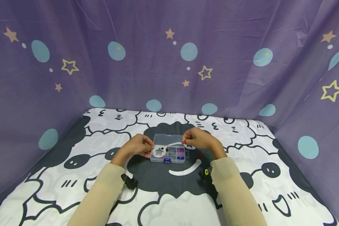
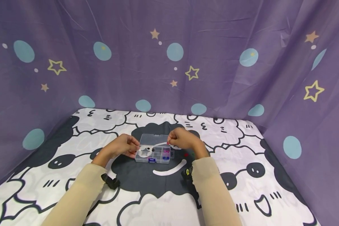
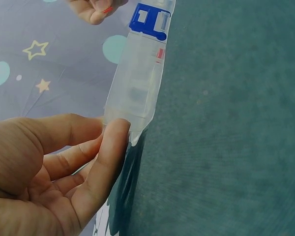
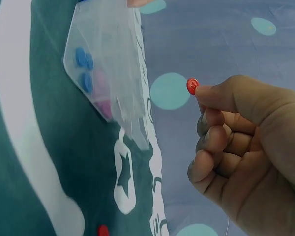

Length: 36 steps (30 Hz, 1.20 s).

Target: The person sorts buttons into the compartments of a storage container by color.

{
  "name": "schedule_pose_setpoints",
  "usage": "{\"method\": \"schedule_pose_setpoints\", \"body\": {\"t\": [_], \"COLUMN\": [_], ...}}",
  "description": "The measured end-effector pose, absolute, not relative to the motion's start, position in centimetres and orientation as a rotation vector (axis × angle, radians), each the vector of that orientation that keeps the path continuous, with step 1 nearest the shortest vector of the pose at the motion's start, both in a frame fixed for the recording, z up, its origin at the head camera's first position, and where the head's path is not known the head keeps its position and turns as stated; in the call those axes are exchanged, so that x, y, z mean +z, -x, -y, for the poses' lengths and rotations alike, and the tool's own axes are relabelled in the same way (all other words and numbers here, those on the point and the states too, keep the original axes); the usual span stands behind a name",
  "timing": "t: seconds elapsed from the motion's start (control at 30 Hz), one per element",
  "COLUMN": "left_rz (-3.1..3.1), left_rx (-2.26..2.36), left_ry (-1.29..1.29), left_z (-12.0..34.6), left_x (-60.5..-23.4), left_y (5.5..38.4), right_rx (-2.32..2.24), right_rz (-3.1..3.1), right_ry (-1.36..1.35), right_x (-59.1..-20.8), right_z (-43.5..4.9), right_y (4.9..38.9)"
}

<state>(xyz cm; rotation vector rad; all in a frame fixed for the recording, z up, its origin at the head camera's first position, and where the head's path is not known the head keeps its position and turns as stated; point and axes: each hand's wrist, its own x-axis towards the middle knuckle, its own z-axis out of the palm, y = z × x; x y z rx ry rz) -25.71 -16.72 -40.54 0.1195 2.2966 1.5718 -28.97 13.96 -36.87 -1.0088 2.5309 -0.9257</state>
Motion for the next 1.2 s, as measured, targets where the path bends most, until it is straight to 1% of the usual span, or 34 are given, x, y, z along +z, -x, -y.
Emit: {"method": "schedule_pose_setpoints", "body": {"t": [0.13, 0.9, 1.2], "left_rz": [-2.295, -2.307, -2.309], "left_rx": [1.572, 1.558, 1.559], "left_ry": [-0.122, -0.125, -0.144], "left_z": [16.8, 16.8, 16.6], "left_x": [-40.6, -40.8, -40.7], "left_y": [25.8, 25.9, 25.9], "right_rx": [-0.939, -0.776, -0.666], "right_rz": [-2.505, -2.479, -2.474], "right_ry": [1.009, 1.211, 1.195], "right_x": [-36.9, -38.0, -38.0], "right_z": [-13.1, -8.6, -7.3], "right_y": [28.9, 28.3, 27.8]}}
